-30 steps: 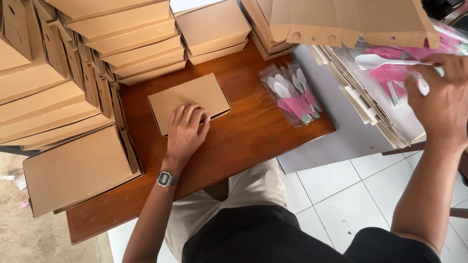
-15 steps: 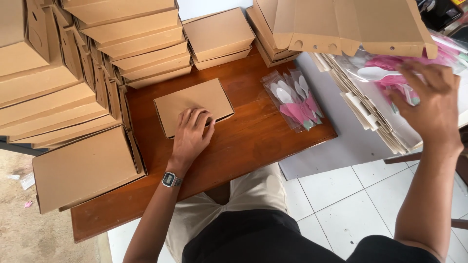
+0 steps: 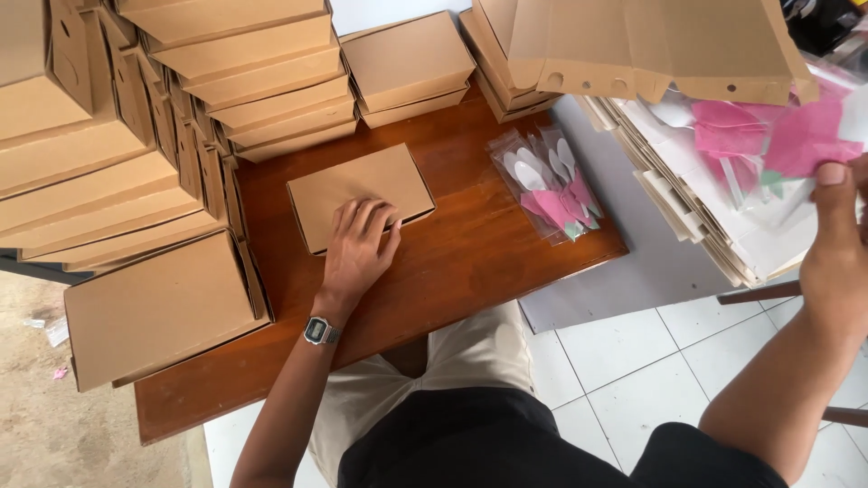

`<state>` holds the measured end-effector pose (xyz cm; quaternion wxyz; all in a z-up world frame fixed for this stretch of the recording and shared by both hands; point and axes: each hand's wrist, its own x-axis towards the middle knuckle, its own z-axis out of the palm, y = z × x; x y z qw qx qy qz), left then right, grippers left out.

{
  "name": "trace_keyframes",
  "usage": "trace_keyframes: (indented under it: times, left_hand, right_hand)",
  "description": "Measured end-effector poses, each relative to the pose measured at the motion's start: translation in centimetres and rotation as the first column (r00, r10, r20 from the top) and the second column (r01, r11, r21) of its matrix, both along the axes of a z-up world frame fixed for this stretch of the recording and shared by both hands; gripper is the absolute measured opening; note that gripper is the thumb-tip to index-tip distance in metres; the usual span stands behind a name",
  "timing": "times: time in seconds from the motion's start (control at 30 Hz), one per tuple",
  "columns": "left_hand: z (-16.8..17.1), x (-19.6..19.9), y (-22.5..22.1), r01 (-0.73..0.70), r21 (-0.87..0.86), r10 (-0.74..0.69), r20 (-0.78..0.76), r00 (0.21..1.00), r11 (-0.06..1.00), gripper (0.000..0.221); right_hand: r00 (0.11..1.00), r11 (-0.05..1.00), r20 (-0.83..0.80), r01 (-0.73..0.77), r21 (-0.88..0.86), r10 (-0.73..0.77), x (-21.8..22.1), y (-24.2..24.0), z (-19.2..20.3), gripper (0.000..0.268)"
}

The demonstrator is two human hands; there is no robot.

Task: The person is packing plastic-wrapped cutlery into cardboard food boxes and closing the lids.

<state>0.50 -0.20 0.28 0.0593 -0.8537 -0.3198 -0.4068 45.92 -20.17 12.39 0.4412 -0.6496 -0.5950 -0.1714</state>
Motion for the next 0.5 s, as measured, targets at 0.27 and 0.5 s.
trace_keyframes:
  times: [0.27, 0.5]
  left_hand:
    - [1.6, -0.3, -0.6, 0.108, -0.004, -0.105, 0.187, 0.977, 0.994, 0.003]
    - [0.5, -1.0, -0.7, 0.391, -0.449, -0.014, 0.642, 0.767, 0.803, 0.014]
  right_hand:
    - [0.800, 0.921, -0.474, -0.383, 0.065, 0.367, -13.1, 2.9, -1.8, 0.023]
    - [0.520, 0.749, -0.660, -0.655, 0.100, 0.542, -24.6, 14.6, -7.0, 0.019]
